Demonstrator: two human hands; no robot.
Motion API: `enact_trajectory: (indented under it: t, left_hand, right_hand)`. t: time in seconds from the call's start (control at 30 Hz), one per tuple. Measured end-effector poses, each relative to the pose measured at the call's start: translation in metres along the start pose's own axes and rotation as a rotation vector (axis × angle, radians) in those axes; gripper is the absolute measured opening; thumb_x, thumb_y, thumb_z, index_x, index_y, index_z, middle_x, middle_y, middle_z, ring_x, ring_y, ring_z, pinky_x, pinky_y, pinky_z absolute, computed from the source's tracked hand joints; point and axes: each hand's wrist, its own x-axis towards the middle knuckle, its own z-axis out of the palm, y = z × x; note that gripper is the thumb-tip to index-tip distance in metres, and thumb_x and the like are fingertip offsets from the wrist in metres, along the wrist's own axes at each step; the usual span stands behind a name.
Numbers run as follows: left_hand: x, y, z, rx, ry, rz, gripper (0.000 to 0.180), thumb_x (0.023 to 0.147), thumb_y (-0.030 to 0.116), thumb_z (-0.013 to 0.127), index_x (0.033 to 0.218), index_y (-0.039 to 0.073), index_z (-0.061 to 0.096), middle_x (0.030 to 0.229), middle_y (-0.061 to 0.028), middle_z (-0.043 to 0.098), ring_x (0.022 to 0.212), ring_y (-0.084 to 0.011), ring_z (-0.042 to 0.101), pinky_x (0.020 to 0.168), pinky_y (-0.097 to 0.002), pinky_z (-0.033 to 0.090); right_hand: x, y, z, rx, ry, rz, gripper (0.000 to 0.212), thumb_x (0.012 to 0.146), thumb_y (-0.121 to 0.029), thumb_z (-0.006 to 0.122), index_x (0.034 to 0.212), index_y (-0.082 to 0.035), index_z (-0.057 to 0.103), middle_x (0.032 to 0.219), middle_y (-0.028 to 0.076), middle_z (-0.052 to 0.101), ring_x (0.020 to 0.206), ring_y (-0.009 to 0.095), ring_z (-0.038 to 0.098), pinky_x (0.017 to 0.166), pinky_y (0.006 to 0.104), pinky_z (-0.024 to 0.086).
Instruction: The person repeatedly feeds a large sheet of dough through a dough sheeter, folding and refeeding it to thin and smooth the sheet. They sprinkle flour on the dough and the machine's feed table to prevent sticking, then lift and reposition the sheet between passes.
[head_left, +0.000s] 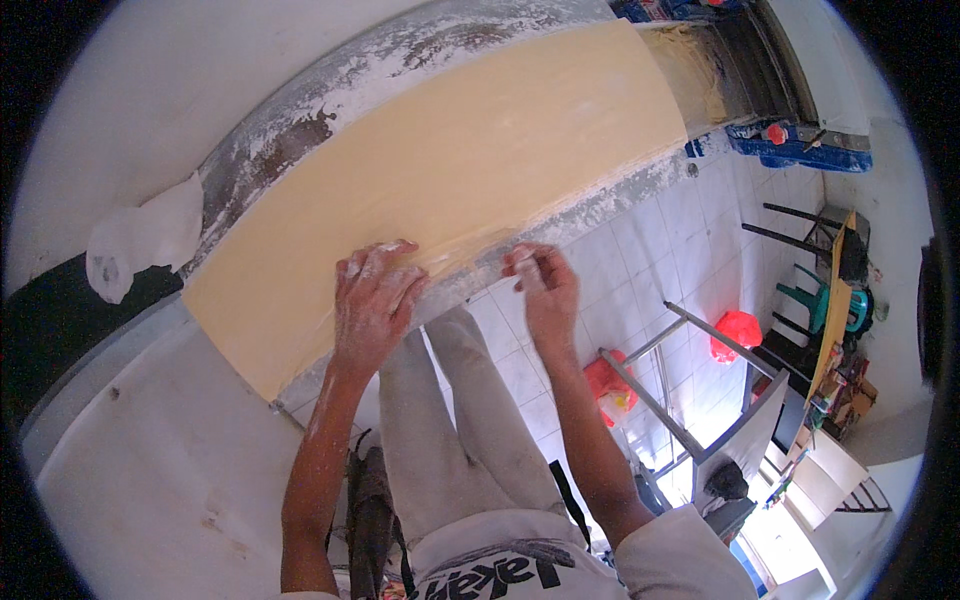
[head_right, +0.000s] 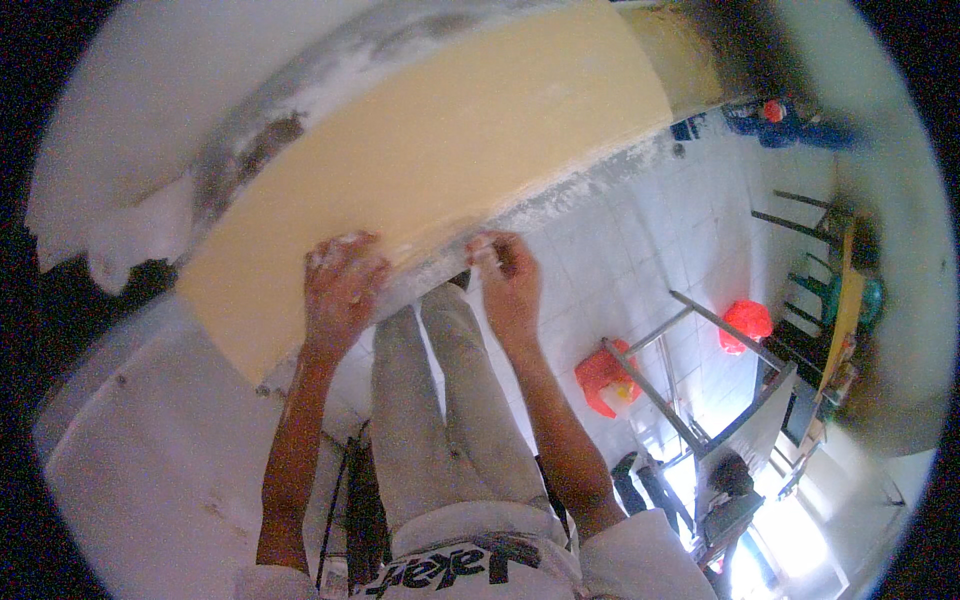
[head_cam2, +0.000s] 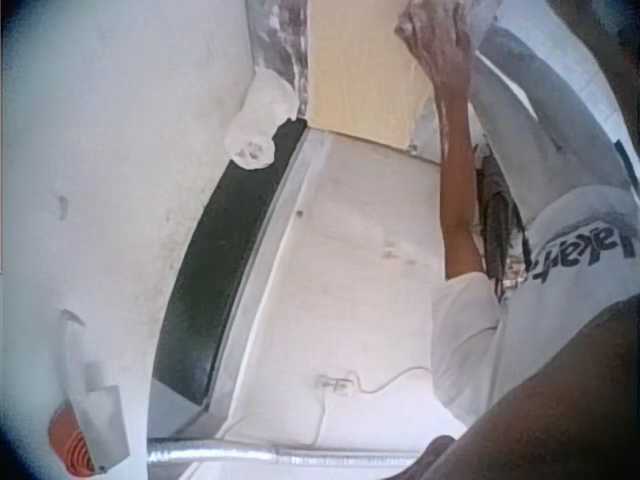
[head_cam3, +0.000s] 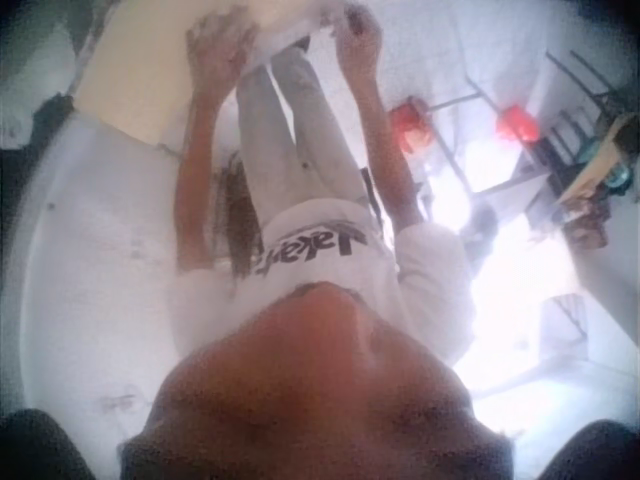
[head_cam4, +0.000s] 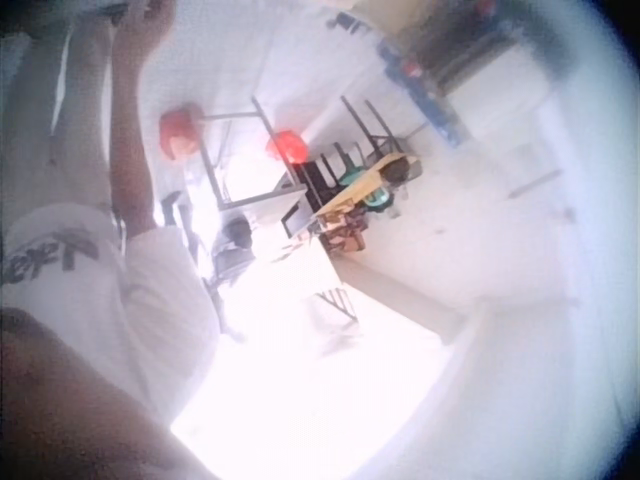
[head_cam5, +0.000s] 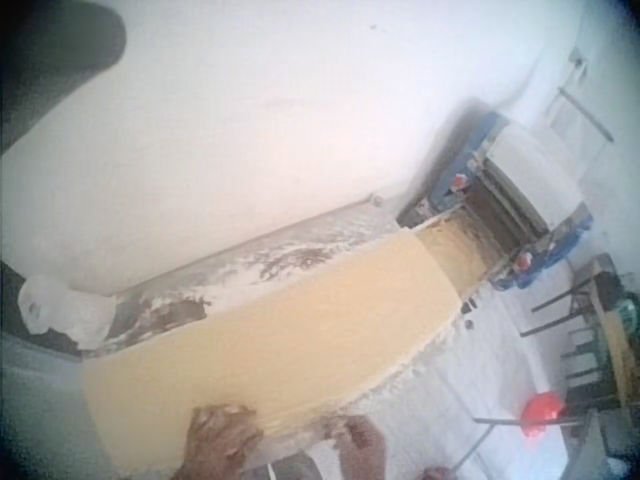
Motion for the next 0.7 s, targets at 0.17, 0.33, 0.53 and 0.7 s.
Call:
enact_trajectory:
  t: [0.17, 0.33, 0.53, 0.7]
  left_hand:
    - [-0.009, -0.004, -0.009, -0.019, 0.023, -0.011, 0.013, 0.089, 0.016, 0.075, 0.1, 0.01, 0.074, 0.124, -0.0084, 0.068, 0.114, -0.0299, 0.061, 0.1, -0.0461, 0.042]
    - [-0.054, -0.048, -0.036, -0.03, 0.484, -0.341, 0.021, 0.091, 0.015, 0.074, 0.11, 0.008, 0.069, 0.118, -0.0113, 0.067, 0.113, -0.029, 0.061, 0.096, -0.0424, 0.045]
    - [-0.138, -0.083, -0.078, 0.157, 0.702, -0.707, 0.023, 0.09, 0.012, 0.076, 0.111, 0.006, 0.067, 0.113, -0.0111, 0.065, 0.109, -0.0295, 0.061, 0.094, -0.0428, 0.048]
    - [-0.175, -0.099, -0.075, -0.061, 0.719, -0.656, 0.027, 0.089, 0.014, 0.078, 0.113, 0.007, 0.067, 0.113, -0.011, 0.064, 0.108, -0.0305, 0.061, 0.092, -0.0432, 0.047]
  right_hand:
    - [0.025, -0.023, -0.007, -0.148, -0.021, -0.033, 0.02, 0.103, -0.022, 0.065, 0.105, -0.002, 0.068, 0.09, 0.005, 0.072, 0.08, 0.012, 0.067, 0.068, 0.0267, 0.05]
    - [0.011, -0.033, 0.011, -0.445, -0.11, -0.283, 0.014, 0.096, -0.018, 0.072, 0.098, -0.005, 0.071, 0.086, 0.006, 0.072, 0.074, 0.015, 0.066, 0.069, 0.0303, 0.052]
    - [-0.014, -0.034, 0.065, -0.572, -0.43, -0.532, 0.013, 0.084, -0.007, 0.079, 0.092, -0.006, 0.069, 0.086, 0.008, 0.068, 0.078, 0.023, 0.066, 0.071, 0.0376, 0.052]
    - [-0.03, -0.039, 0.106, -0.766, -0.462, -0.783, 0.022, 0.079, -0.007, 0.08, 0.099, -0.008, 0.071, 0.095, 0.01, 0.063, 0.091, 0.03, 0.064, 0.077, 0.0423, 0.053]
